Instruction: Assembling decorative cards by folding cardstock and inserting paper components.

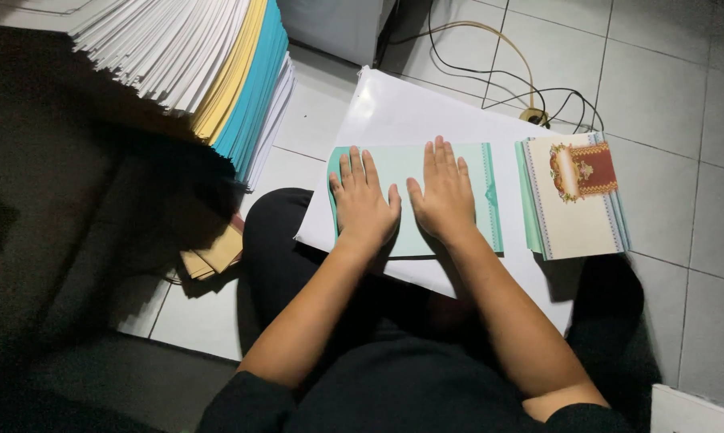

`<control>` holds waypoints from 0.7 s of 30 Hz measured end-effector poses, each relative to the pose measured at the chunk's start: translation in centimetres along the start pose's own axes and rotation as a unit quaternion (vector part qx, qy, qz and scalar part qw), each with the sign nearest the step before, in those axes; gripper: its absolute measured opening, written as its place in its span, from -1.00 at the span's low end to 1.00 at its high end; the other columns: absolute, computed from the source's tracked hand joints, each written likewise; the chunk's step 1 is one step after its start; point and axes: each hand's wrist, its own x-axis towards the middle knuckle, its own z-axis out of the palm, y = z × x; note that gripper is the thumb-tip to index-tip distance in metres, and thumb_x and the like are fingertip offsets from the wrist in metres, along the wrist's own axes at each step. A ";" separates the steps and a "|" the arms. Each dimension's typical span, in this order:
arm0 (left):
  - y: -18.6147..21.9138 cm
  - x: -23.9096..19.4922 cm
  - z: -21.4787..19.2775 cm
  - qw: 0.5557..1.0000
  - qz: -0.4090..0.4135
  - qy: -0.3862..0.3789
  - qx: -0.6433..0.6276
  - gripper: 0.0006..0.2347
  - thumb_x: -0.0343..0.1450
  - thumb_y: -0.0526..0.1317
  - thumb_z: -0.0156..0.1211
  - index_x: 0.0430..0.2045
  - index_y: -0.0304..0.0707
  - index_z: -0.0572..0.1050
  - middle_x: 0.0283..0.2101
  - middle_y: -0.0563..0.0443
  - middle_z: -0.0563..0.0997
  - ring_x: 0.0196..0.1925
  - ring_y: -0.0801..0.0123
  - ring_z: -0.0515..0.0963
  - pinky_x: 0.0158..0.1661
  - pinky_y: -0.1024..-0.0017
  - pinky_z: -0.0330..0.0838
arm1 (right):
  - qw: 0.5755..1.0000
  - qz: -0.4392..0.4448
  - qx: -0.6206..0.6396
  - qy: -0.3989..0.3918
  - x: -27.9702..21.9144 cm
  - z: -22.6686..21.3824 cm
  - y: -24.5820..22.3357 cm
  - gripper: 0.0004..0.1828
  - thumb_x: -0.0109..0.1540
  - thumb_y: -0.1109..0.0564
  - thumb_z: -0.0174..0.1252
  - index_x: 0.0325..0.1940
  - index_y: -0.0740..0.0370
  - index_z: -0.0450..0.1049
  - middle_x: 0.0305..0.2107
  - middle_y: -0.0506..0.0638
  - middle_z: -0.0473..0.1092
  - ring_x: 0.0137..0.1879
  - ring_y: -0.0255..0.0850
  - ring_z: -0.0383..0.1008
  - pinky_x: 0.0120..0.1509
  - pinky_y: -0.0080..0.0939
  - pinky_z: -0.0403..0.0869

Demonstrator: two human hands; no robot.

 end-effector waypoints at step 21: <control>0.4 0.1 -1.2 1.000 0.000 0.009 0.001 -0.32 0.43 0.17 -0.14 0.44 -0.20 0.10 0.47 -0.58 -0.02 0.54 -0.34 -0.07 0.37 -0.27 -0.22 | 0.997 0.071 0.003 -0.021 1.5 -0.7 0.3 -0.30 0.43 -0.15 -0.31 0.60 0.22 -0.02 0.54 0.25 -0.17 0.64 0.11 -0.25 0.62 0.18 -0.23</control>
